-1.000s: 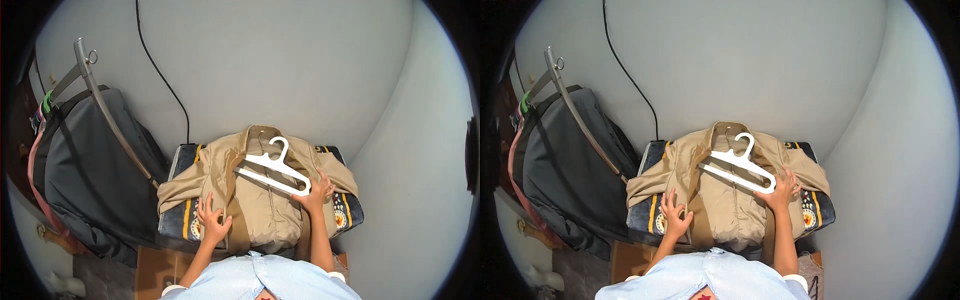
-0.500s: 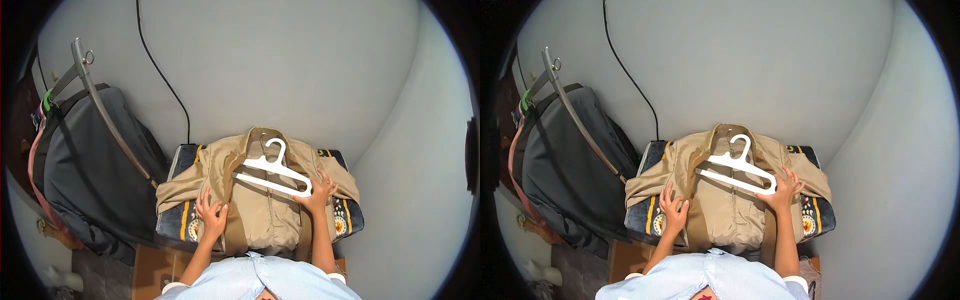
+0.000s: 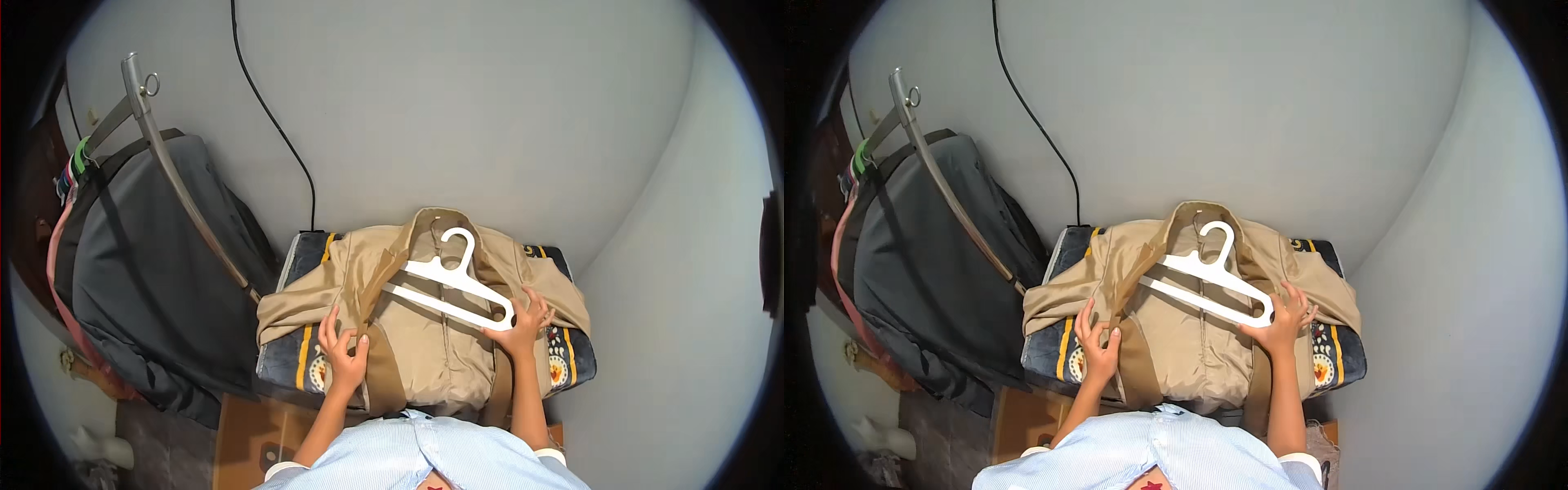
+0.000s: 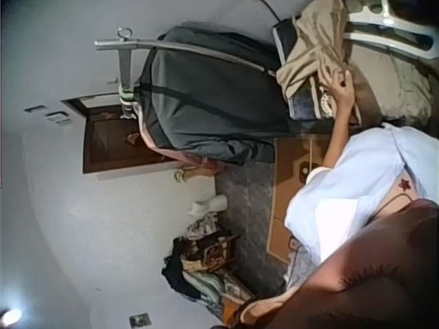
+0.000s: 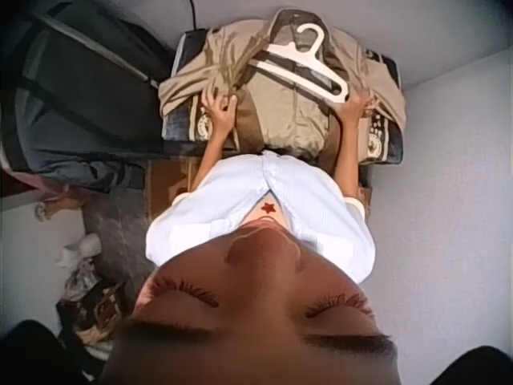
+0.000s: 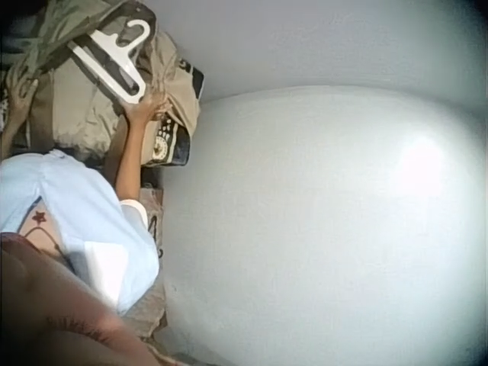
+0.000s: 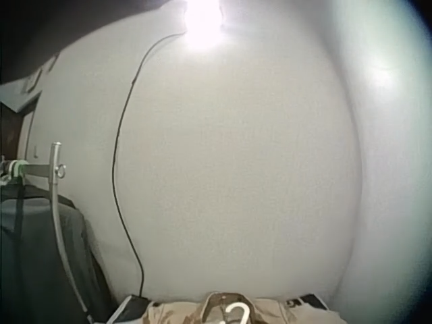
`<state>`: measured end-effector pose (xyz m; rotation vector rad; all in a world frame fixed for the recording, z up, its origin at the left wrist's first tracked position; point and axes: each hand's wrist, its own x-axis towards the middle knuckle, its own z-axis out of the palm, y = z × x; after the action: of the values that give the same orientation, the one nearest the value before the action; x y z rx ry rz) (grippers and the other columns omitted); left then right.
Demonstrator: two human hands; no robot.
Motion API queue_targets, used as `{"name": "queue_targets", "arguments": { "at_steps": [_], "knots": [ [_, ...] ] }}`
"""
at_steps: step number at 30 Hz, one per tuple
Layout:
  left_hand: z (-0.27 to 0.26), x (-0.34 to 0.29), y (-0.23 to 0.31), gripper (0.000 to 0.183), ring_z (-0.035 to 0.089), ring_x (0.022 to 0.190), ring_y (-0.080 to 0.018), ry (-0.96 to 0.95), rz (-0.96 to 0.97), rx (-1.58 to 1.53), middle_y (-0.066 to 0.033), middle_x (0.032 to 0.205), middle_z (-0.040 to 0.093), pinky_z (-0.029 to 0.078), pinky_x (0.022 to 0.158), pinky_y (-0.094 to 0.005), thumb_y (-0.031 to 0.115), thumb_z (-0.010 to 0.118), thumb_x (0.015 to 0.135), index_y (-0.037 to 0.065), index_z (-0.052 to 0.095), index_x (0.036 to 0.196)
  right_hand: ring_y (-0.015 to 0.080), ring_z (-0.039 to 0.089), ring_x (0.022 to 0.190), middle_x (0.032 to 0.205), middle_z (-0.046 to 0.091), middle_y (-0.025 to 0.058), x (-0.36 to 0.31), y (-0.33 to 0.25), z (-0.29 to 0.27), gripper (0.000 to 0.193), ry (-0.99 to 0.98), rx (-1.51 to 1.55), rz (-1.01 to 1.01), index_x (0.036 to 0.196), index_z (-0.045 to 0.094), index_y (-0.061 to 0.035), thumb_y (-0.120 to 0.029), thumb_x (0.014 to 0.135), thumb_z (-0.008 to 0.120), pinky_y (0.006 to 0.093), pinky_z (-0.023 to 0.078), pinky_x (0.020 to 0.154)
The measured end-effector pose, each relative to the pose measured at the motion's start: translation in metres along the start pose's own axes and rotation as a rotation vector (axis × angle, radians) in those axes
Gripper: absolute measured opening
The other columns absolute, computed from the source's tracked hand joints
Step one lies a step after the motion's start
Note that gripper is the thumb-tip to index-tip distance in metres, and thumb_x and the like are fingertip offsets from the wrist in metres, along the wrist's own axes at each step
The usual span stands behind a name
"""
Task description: Organizing and preparing jackets for hanging by smoothing them out and attaching hangers.
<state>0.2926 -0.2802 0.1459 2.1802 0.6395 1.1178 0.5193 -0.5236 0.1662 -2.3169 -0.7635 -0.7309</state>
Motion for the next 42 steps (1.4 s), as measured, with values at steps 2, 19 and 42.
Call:
{"name": "queue_targets", "arguments": {
  "at_steps": [2,19,42],
  "knots": [
    [-0.001,0.000,0.000,0.012,0.023,0.131,-0.0360,-0.009,-0.009,0.003,-0.0144,0.143,0.034,0.016,0.108,-0.0469,0.013,0.061,0.080,0.002,0.057,0.083,0.0338,0.029,0.127,0.130,0.044,0.0068,0.000,0.001,0.001,0.068,0.019,0.008,0.002,0.088,0.065,-0.0089,-0.048,0.034,0.080,0.0633,0.006,0.103],
    [-0.004,0.005,-0.001,0.015,0.020,0.131,-0.0410,-0.092,0.062,0.016,-0.0139,0.145,0.031,0.016,0.105,-0.0534,0.016,0.068,0.067,0.008,0.064,0.079,0.0322,0.023,0.130,0.136,0.038,0.0037,0.014,-0.039,0.037,0.068,-0.005,-0.007,0.167,0.092,0.065,-0.0107,-0.046,0.038,0.084,0.0692,0.002,0.100],
    [0.114,0.190,0.025,0.123,0.001,0.139,-0.0435,-0.459,0.418,0.636,-0.0203,0.150,0.011,0.005,0.103,-0.0672,0.044,0.086,0.029,0.015,0.036,0.138,0.0240,0.023,0.128,0.135,0.038,-0.0016,0.078,-0.015,0.033,0.076,0.173,-0.049,-0.244,0.091,0.063,-0.0121,-0.061,0.035,0.079,0.0635,0.001,0.103]
  ]
}}
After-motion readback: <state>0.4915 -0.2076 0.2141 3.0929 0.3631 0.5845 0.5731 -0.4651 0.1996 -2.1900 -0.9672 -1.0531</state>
